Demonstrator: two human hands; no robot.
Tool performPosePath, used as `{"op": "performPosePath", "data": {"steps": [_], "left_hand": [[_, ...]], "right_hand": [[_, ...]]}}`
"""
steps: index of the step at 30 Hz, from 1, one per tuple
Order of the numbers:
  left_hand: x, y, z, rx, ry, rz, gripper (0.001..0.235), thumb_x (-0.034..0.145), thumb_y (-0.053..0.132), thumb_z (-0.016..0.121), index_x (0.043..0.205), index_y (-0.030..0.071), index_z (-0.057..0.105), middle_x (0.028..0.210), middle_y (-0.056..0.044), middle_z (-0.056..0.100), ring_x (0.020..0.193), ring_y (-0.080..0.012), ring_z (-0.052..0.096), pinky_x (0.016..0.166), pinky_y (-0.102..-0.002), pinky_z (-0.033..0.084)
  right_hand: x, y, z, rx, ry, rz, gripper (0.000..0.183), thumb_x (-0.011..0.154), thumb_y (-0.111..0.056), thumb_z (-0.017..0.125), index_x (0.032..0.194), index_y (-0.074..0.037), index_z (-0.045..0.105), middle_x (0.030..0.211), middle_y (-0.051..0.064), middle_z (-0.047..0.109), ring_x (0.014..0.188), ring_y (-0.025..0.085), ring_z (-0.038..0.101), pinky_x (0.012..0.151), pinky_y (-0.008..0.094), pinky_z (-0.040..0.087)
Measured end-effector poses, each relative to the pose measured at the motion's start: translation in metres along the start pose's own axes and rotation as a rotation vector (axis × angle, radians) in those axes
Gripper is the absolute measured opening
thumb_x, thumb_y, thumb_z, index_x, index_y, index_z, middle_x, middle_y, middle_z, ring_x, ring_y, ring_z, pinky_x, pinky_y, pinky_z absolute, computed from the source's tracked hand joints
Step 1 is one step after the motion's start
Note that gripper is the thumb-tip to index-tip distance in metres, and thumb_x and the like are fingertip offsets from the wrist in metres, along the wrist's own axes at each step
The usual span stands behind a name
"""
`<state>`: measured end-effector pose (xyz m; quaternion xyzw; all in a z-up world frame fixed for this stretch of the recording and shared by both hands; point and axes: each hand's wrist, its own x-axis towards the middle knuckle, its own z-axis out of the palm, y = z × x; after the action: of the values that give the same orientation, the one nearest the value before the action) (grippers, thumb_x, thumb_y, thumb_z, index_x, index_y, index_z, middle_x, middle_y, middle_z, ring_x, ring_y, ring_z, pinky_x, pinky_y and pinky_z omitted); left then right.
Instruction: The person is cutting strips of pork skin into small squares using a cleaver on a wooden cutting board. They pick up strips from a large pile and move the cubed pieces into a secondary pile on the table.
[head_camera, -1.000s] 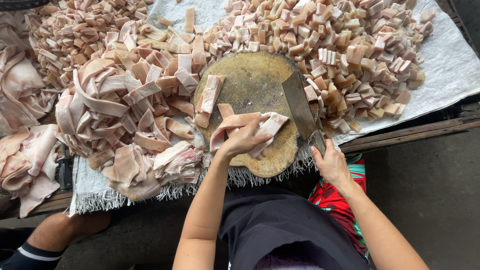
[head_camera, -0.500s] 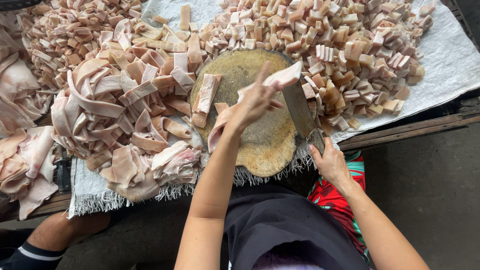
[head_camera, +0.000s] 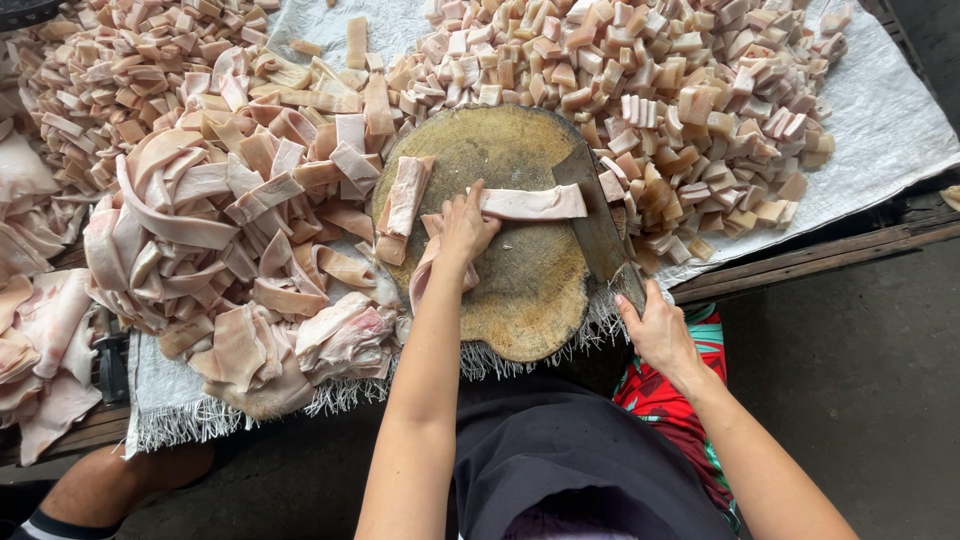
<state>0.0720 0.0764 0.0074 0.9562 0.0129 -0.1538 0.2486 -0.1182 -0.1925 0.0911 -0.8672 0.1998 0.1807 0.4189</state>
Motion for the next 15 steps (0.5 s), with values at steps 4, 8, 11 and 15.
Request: {"op": "performPosePath", "data": {"steps": [4,8,11,15], "left_hand": [[0.013,-0.007,0.002,-0.036,-0.073,-0.01,0.047,0.085,0.02,0.07,0.131,0.015,0.06,0.125,-0.019,0.068,0.127,-0.0365,0.055,0.115,-0.049,0.039],[0.016,-0.031,0.029,-0.066,0.058,0.239,0.035,0.084,0.01,0.067,0.118,0.013,0.065,0.121,-0.021,0.064,0.118,-0.0384,0.058,0.104,-0.048,0.046],[0.006,-0.041,0.03,-0.096,0.015,0.263,0.035,0.091,0.009,0.056,0.126,0.012,0.062,0.123,-0.021,0.065,0.112,-0.0354,0.067,0.1,-0.047,0.055],[-0.033,-0.042,-0.022,-0.02,-0.165,0.03,0.045,0.093,0.028,0.064,0.132,0.007,0.055,0.12,-0.021,0.068,0.112,-0.035,0.069,0.101,-0.048,0.054]], "right_hand": [[0.004,0.006,0.003,-0.009,0.005,-0.012,0.053,0.098,-0.038,0.059,0.128,0.004,0.049,0.06,0.018,0.068,0.047,0.027,0.068,0.049,0.041,0.055],[0.005,0.009,0.004,-0.012,0.007,-0.016,0.053,0.098,-0.038,0.059,0.127,0.004,0.049,0.061,0.018,0.068,0.047,0.028,0.067,0.049,0.042,0.055],[0.005,0.009,0.004,-0.012,0.008,-0.013,0.052,0.098,-0.038,0.058,0.126,0.004,0.049,0.06,0.019,0.067,0.046,0.028,0.067,0.049,0.042,0.055],[0.005,0.009,0.003,-0.001,0.014,-0.031,0.052,0.098,-0.038,0.059,0.124,0.005,0.05,0.06,0.019,0.068,0.046,0.028,0.068,0.05,0.042,0.055]]}}
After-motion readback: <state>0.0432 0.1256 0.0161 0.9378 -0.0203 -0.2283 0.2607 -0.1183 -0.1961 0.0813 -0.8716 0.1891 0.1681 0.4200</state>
